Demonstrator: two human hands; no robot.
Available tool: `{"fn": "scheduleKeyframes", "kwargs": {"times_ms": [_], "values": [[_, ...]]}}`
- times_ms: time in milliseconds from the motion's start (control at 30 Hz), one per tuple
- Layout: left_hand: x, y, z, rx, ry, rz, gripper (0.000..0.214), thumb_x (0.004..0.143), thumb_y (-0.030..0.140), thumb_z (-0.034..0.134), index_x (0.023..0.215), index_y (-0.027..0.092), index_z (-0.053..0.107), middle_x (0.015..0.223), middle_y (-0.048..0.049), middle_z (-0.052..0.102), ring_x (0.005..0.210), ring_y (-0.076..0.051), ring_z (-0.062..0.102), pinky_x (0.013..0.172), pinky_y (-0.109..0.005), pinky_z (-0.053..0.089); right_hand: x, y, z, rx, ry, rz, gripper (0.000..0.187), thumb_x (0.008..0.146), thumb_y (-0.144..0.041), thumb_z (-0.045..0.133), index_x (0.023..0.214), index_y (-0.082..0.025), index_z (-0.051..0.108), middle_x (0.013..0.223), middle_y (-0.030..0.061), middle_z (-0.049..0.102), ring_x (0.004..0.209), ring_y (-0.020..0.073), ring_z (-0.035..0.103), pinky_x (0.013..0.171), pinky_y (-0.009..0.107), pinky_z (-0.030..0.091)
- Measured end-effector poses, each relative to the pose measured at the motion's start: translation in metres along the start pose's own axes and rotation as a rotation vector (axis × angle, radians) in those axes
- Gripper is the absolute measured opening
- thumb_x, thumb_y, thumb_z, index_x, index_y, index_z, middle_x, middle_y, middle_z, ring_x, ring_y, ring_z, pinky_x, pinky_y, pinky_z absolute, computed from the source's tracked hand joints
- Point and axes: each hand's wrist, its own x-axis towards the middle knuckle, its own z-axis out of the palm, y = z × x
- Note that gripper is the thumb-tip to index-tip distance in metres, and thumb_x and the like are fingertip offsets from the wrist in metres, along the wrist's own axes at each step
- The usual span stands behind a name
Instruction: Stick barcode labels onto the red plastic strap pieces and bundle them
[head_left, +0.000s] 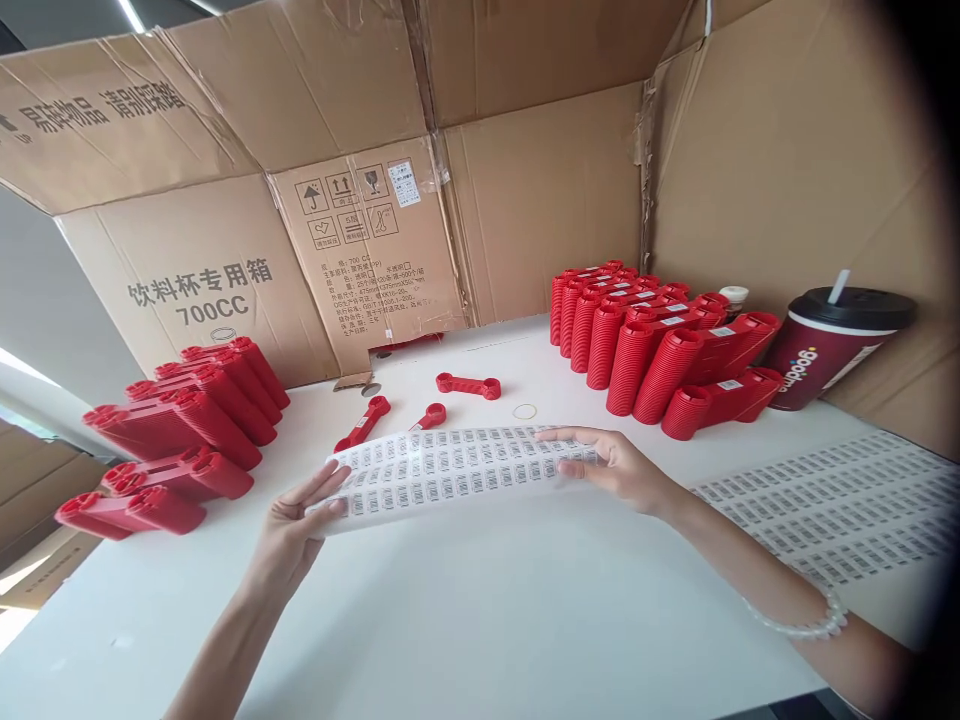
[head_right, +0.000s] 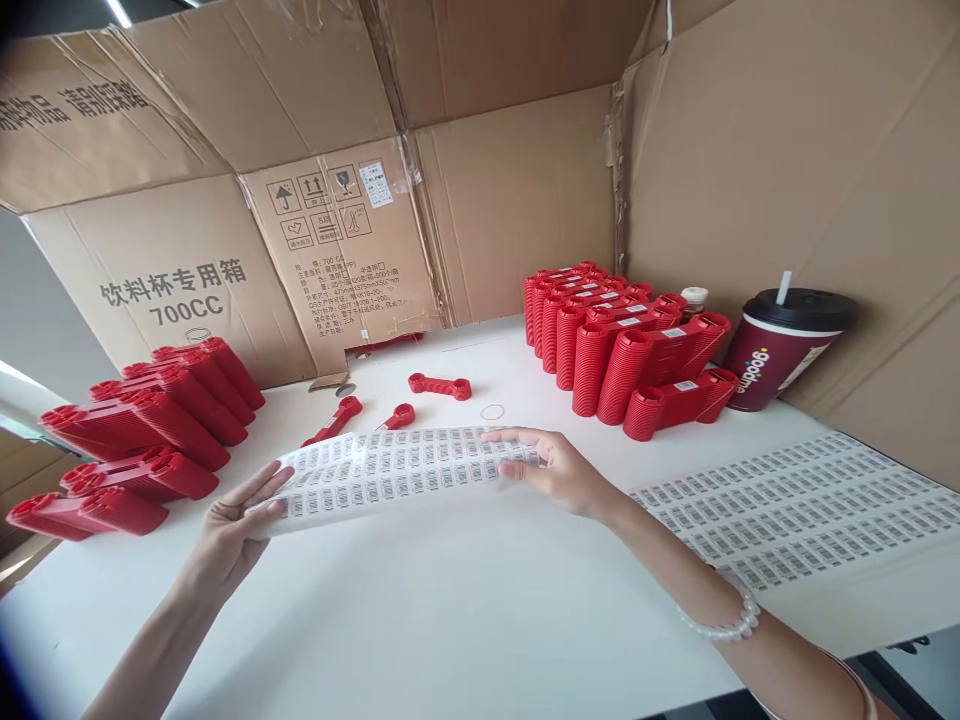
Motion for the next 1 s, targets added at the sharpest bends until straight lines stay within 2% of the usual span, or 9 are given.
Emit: {"fn": "scheduleKeyframes", "kwargs": {"times_ms": [200, 333, 433, 533, 600, 667, 767, 900, 1000], "values": [[-0.005, 0.002, 0.0, 0.321, -0.125, 0.154, 0.055, 0.056, 0.037, 0.084, 0.108, 0.027, 0.071, 0.114, -0.0058, 0.068, 0.111, -0.032, 0.061, 0.087, -0.037, 0.057, 0.0, -0.001, -0.004, -0.033, 0.067, -0.007, 0.042, 0.076, -0.052, 0.069, 0.109, -0.026, 0.069, 0.122, 0.0058, 0.064, 0.112, 0.0275, 0.058, 0.093, 0.039, 0.05], [-0.014, 0.002, 0.002, 0.716, -0.171, 0.412, 0.038, 0.066, 0.044, 0.076, 0.101, 0.03, 0.074, 0.103, -0.0017, 0.073, 0.086, -0.026, 0.07, 0.071, -0.03, 0.058, -0.001, -0.001, -0.008, -0.121, 0.149, -0.041, 0.04, 0.076, -0.054, 0.066, 0.099, -0.022, 0.071, 0.105, 0.0071, 0.068, 0.09, 0.024, 0.065, 0.084, 0.039, 0.052], [-0.02, 0.0, 0.005, 0.865, -0.123, 0.622, 0.025, 0.074, 0.046, 0.068, 0.094, 0.034, 0.076, 0.091, 0.0011, 0.075, 0.067, -0.02, 0.068, 0.055, -0.026, 0.052, -0.002, 0.0, -0.011, -0.306, 0.245, -0.138, 0.036, 0.077, -0.056, 0.064, 0.095, -0.027, 0.073, 0.098, 0.0059, 0.065, 0.096, 0.0251, 0.059, 0.091, 0.042, 0.047], [-0.021, -0.001, 0.004, 0.925, -0.013, 0.769, 0.02, 0.076, 0.047, 0.067, 0.085, 0.032, 0.077, 0.079, 0.0007, 0.075, 0.059, -0.018, 0.064, 0.056, -0.027, 0.048, -0.004, 0.0, -0.013, -0.505, 0.394, -0.274, 0.031, 0.074, -0.06, 0.066, 0.083, -0.032, 0.077, 0.096, 0.0066, 0.052, 0.1, 0.0261, 0.05, 0.096, 0.045, 0.041], [-0.019, 0.0, 0.003, 0.938, 0.049, 0.796, 0.02, 0.071, 0.048, 0.07, 0.078, 0.03, 0.077, 0.068, -0.0004, 0.071, 0.056, -0.018, 0.06, 0.057, -0.028, 0.046, -0.004, -0.001, -0.014, -0.528, 0.403, -0.302, 0.028, 0.072, -0.059, 0.068, 0.072, -0.031, 0.076, 0.1, 0.0066, 0.048, 0.103, 0.0261, 0.047, 0.099, 0.044, 0.038], [-0.015, 0.001, 0.002, 0.907, 0.058, 0.715, 0.023, 0.066, 0.05, 0.074, 0.073, 0.028, 0.075, 0.063, -0.0012, 0.066, 0.056, -0.018, 0.057, 0.055, -0.027, 0.044, -0.004, -0.001, -0.016, -0.415, 0.306, -0.26, 0.028, 0.073, -0.055, 0.069, 0.07, -0.027, 0.074, 0.102, 0.006, 0.05, 0.103, 0.0247, 0.049, 0.097, 0.041, 0.039], [-0.012, -0.001, 0.006, 0.672, -0.034, 0.434, 0.029, 0.065, 0.051, 0.074, 0.072, 0.023, 0.071, 0.071, -0.0029, 0.065, 0.065, -0.019, 0.059, 0.056, -0.026, 0.045, -0.001, 0.002, -0.017, -0.157, 0.168, -0.105, 0.031, 0.076, -0.052, 0.067, 0.075, -0.021, 0.068, 0.086, 0.0037, 0.057, 0.084, 0.0185, 0.054, 0.077, 0.033, 0.045], [-0.014, -0.013, 0.024, 0.229, -0.175, 0.065, 0.033, 0.072, 0.047, 0.071, 0.089, 0.019, 0.066, 0.085, -0.0049, 0.069, 0.078, -0.021, 0.065, 0.069, -0.028, 0.052, 0.005, 0.013, -0.018, 0.017, 0.176, 0.092, 0.036, 0.074, -0.053, 0.068, 0.08, -0.018, 0.063, 0.07, -0.0008, 0.057, 0.064, 0.0119, 0.048, 0.059, 0.026, 0.038], [-0.017, -0.021, 0.036, 0.076, -0.222, -0.075, 0.035, 0.074, 0.043, 0.071, 0.097, 0.017, 0.066, 0.096, -0.0082, 0.071, 0.086, -0.023, 0.066, 0.078, -0.032, 0.054, 0.008, 0.022, -0.021, 0.053, 0.252, 0.184, 0.042, 0.066, -0.052, 0.075, 0.087, -0.017, 0.064, 0.073, 0.0009, 0.061, 0.065, 0.0124, 0.05, 0.057, 0.025, 0.037]]}}
